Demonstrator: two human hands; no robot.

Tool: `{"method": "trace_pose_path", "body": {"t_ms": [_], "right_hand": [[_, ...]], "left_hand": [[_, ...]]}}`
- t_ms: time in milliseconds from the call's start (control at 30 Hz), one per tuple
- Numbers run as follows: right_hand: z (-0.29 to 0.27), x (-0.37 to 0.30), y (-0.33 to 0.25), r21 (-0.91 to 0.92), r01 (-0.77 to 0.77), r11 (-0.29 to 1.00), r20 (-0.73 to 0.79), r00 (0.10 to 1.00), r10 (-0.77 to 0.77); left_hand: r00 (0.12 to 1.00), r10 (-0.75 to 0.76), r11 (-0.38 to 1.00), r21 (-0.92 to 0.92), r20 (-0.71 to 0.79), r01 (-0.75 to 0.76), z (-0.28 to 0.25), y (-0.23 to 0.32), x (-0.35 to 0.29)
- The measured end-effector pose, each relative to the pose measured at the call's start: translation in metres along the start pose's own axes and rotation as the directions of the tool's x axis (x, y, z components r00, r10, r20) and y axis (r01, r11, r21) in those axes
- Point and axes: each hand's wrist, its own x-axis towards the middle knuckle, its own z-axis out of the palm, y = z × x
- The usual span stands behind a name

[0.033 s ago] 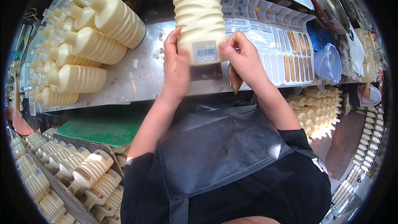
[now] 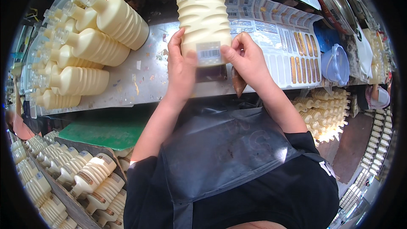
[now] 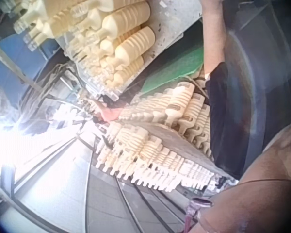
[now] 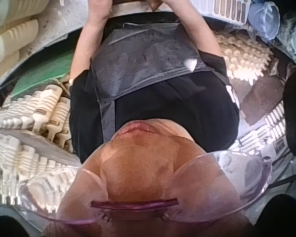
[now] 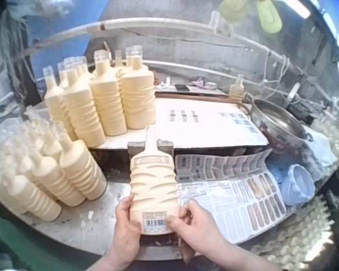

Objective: The person applies adhesive labels to cream-colored plastic bottles on a workbench. They peel labels from a sheet, position them on the bottle, smooth them down, and place the labeled bottles into a tray.

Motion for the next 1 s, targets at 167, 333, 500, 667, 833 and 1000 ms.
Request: {"method": "trace_pose_path", "body": {"t_ms": [167, 333, 500, 667, 833, 1000], "right_hand": [[0.0059, -0.0010, 0.0035, -0.161, 0.033, 0.986, -0.070, 0.997, -0.045], [0.0050, -0.0013, 0.0013, -0.155, -0.035, 0.987, -0.070, 0.997, 0.024], [0.0016, -0.0011, -0.0002, 0.066, -0.065, 0.996, -0.013, 0.998, 0.066], [0.0032, -0.0015, -0.0026, -0.088, -0.021, 0.996, -0.048, 0.999, 0.017], [0.0066, -0.0016, -0.0045, -0.200, -0.007, 0.980, -0.099, 0.995, -0.013], [0.0061, -0.0016, -0.0032, -0.178, -0.034, 0.983, -0.093, 0.996, 0.017]], "left_hand": [[0.999, 0.034, 0.994, 0.103, 0.006, -0.034, 0.0018, -0.0024, -0.0010], [0.999, 0.054, 0.990, 0.132, 0.003, -0.054, 0.0020, -0.0050, -0.0011], [1.000, 0.028, 0.997, 0.066, 0.003, -0.028, 0.0010, -0.0027, -0.0003], [1.000, -0.016, 0.999, 0.036, -0.001, 0.016, 0.0032, 0.0020, -0.0003], [0.999, -0.017, 0.998, 0.059, -0.029, 0.018, 0.0052, 0.0009, 0.0007], [0.999, -0.009, 0.992, 0.124, -0.043, 0.014, 0.0045, -0.0018, 0.0001]]}}
